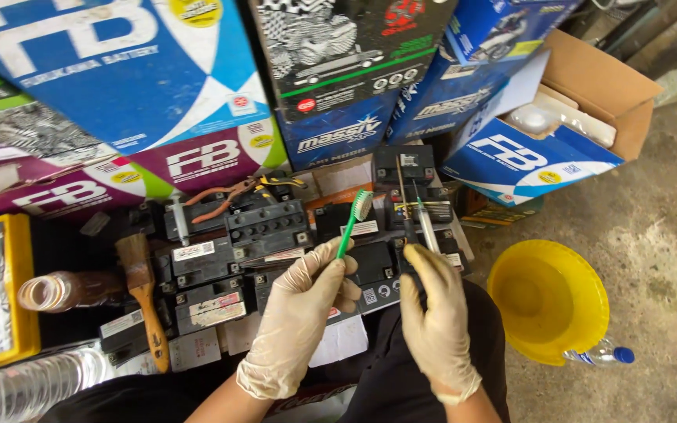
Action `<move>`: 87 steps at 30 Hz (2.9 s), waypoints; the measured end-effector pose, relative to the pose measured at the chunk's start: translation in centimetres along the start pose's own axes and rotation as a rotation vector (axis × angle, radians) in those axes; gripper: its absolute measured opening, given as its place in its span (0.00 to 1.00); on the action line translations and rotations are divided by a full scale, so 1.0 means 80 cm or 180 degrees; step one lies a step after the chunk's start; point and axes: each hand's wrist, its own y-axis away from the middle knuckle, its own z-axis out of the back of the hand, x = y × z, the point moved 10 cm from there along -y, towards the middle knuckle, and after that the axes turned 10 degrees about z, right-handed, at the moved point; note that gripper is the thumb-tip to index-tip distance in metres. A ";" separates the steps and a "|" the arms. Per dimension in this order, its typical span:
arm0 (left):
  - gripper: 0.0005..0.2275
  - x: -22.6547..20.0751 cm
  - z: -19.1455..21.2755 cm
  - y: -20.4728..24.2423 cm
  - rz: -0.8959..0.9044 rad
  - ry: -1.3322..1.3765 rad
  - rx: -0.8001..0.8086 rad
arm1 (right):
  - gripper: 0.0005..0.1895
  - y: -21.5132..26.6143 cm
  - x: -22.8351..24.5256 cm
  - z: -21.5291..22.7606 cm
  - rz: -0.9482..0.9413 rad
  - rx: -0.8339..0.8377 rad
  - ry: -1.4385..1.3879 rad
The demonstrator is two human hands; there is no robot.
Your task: Cleaning a battery component with a toothbrush and using a syringe to handle fluid
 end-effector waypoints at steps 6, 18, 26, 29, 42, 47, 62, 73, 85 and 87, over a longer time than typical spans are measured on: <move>0.18 -0.002 0.029 0.016 -0.0276 0.0353 -0.0070 | 0.25 0.022 0.053 -0.061 -0.1258 0.0081 -0.2123; 0.23 -0.002 0.051 0.033 -0.0514 0.0134 0.0228 | 0.31 0.063 0.065 -0.148 -0.3024 0.0021 -0.3117; 0.26 -0.140 0.123 0.051 -0.2320 -0.2291 -0.0370 | 0.25 0.021 0.049 -0.127 -0.2284 0.0355 -0.1723; 0.37 -0.150 0.162 -0.004 -0.2202 -0.2916 -0.0481 | 0.25 -0.015 0.079 -0.120 -0.2152 0.0651 -0.1159; 0.44 -0.103 0.168 -0.098 -0.1780 -0.3507 -0.0338 | 0.24 -0.029 0.096 -0.136 -0.0637 0.0565 -0.0266; 0.44 -0.114 0.167 -0.089 -0.1773 -0.3704 -0.0356 | 0.23 -0.030 0.104 -0.143 -0.0368 0.0728 0.0018; 0.43 -0.125 0.162 -0.085 -0.1332 -0.3742 -0.0387 | 0.23 -0.035 0.096 -0.130 -0.0411 0.0759 0.0214; 0.43 -0.125 0.163 -0.088 -0.1600 -0.3740 -0.0340 | 0.23 -0.037 0.130 -0.147 0.0069 0.0706 0.0205; 0.45 -0.123 0.167 -0.094 -0.1543 -0.3789 -0.0409 | 0.24 -0.037 0.114 -0.143 -0.0040 0.0852 0.0472; 0.44 -0.125 0.164 -0.087 -0.1329 -0.3718 -0.0359 | 0.22 -0.039 0.098 -0.124 -0.0067 0.0752 0.0537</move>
